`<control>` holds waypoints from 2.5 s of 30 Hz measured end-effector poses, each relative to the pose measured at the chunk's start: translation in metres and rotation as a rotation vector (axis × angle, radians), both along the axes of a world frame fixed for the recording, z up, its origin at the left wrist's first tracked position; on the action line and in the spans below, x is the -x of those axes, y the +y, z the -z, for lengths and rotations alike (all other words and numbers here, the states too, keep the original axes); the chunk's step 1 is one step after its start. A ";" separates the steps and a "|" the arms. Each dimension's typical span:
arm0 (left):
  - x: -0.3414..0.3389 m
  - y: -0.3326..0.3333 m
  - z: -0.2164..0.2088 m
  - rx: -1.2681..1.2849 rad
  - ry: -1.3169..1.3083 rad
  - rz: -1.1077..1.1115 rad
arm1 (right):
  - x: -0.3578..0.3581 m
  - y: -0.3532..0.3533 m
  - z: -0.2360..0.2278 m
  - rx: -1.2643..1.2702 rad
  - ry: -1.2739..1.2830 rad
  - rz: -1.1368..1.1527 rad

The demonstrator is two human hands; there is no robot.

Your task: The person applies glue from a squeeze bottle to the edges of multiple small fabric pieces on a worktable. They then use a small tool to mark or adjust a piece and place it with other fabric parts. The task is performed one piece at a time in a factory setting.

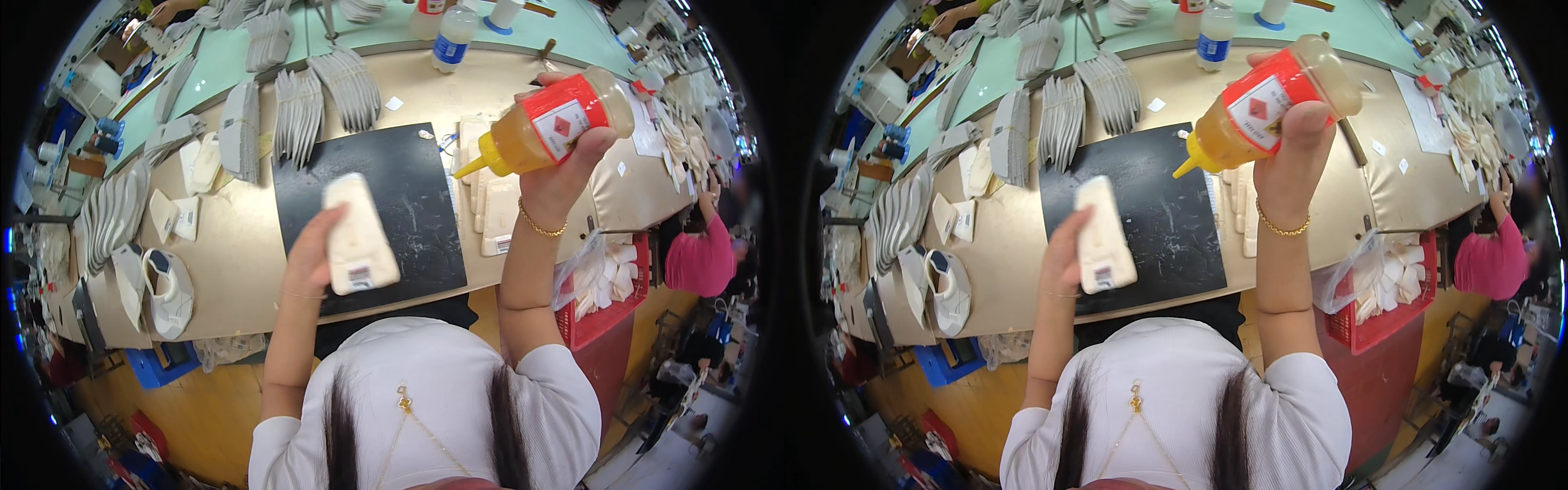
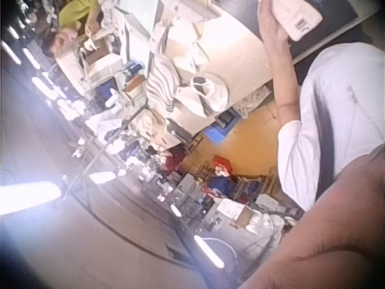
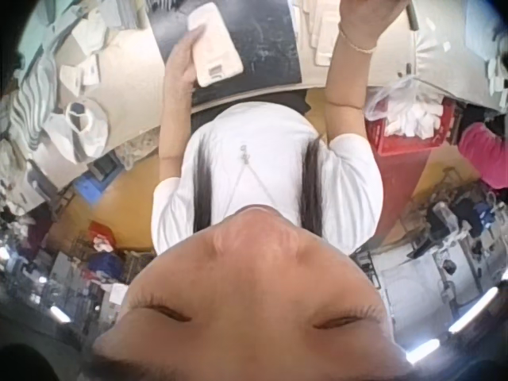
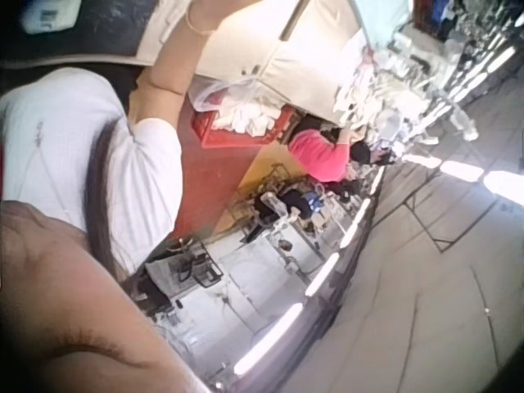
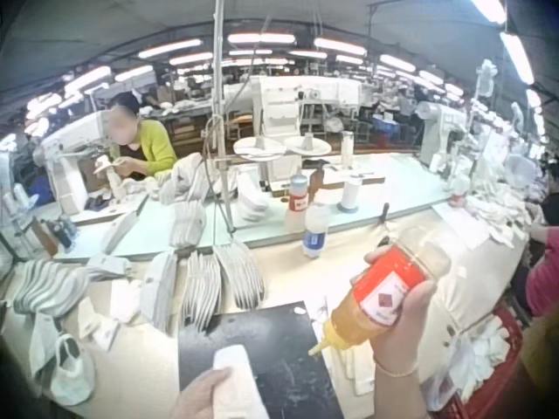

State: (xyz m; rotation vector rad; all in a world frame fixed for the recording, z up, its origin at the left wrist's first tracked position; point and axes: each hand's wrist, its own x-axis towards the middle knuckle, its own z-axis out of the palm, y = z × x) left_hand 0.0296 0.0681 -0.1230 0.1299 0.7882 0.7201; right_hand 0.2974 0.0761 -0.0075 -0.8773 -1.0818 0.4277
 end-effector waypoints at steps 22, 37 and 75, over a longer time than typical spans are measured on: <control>-0.005 -0.010 -0.106 -0.577 0.400 0.574 | 0.065 0.009 -0.019 0.059 -0.265 -0.487; -0.004 -0.012 -0.113 -0.600 0.388 0.565 | 0.072 0.016 -0.027 0.032 -0.237 -0.534; -0.003 -0.011 -0.123 -0.541 0.356 0.417 | 0.036 0.011 -0.017 -0.082 -0.348 -0.223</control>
